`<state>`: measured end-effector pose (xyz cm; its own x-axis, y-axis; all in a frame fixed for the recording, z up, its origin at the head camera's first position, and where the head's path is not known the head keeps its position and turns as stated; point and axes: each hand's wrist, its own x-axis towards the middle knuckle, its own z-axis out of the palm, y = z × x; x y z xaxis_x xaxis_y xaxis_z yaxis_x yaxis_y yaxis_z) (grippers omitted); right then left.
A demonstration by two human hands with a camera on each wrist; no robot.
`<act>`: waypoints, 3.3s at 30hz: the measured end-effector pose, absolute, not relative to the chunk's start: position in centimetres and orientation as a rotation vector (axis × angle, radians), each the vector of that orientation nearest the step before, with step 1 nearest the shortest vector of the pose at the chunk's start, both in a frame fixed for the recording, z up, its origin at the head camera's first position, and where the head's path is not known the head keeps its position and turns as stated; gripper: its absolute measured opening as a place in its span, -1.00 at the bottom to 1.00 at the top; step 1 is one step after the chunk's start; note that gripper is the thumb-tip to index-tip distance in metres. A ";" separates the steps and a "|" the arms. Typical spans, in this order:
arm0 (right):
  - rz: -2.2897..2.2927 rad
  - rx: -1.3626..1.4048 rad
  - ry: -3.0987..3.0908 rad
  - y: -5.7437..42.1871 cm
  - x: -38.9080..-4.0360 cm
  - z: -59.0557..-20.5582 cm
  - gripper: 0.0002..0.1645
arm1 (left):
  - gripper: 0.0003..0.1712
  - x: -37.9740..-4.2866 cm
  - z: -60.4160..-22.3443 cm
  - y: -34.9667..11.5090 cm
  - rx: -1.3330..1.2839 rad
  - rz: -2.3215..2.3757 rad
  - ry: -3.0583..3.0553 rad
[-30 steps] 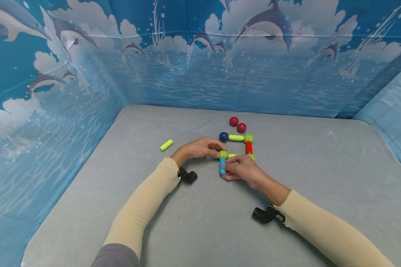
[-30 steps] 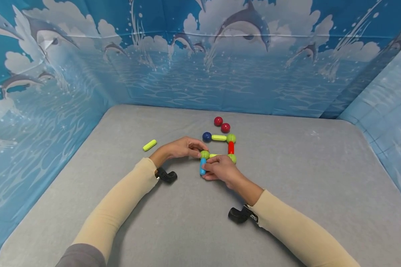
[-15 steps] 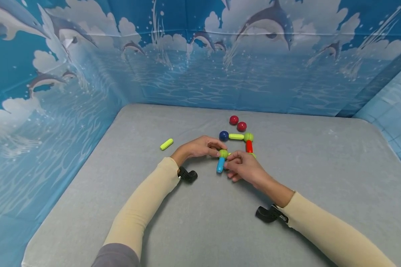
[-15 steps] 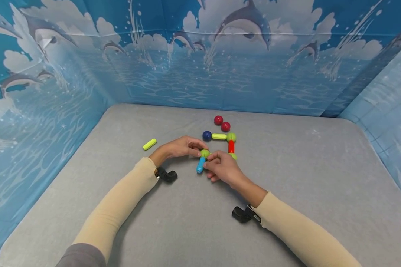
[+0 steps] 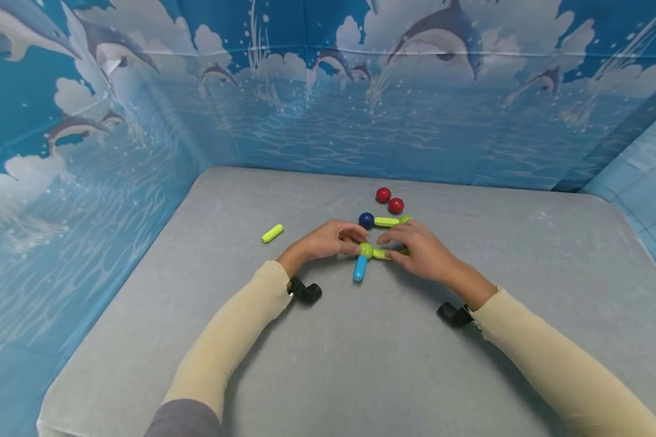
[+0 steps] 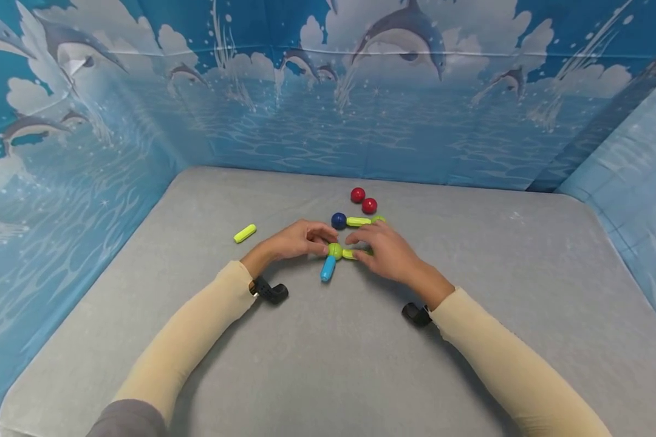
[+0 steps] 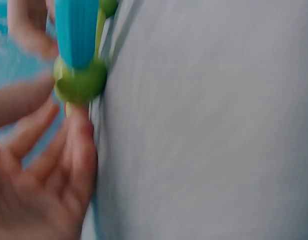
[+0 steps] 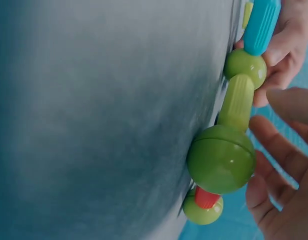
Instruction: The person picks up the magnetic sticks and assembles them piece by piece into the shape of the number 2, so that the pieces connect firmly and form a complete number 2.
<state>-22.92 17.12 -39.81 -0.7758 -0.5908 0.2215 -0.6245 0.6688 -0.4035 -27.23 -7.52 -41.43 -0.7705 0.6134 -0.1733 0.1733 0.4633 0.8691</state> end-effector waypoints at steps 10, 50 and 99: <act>0.888 1.290 -2.810 16.2 -24.8 -39.8 -0.55 | -0.72 -22.9 -39.9 -7.7 0.366 1.090 2.437; 1.022 1.179 -2.961 15.1 -25.2 -40.6 -0.65 | -0.69 -22.7 -41.2 -7.4 0.174 1.223 2.057; 1.000 0.886 -3.061 21.6 -22.6 -41.1 -0.70 | -0.58 -36.5 -39.7 -0.1 0.675 0.675 2.754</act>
<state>-22.61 21.63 -41.11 -0.8412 -0.5402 -0.0228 -0.4226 0.6832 -0.5955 -36.55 -0.06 -39.71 -0.8685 0.4842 -0.1067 0.3801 0.7883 0.4838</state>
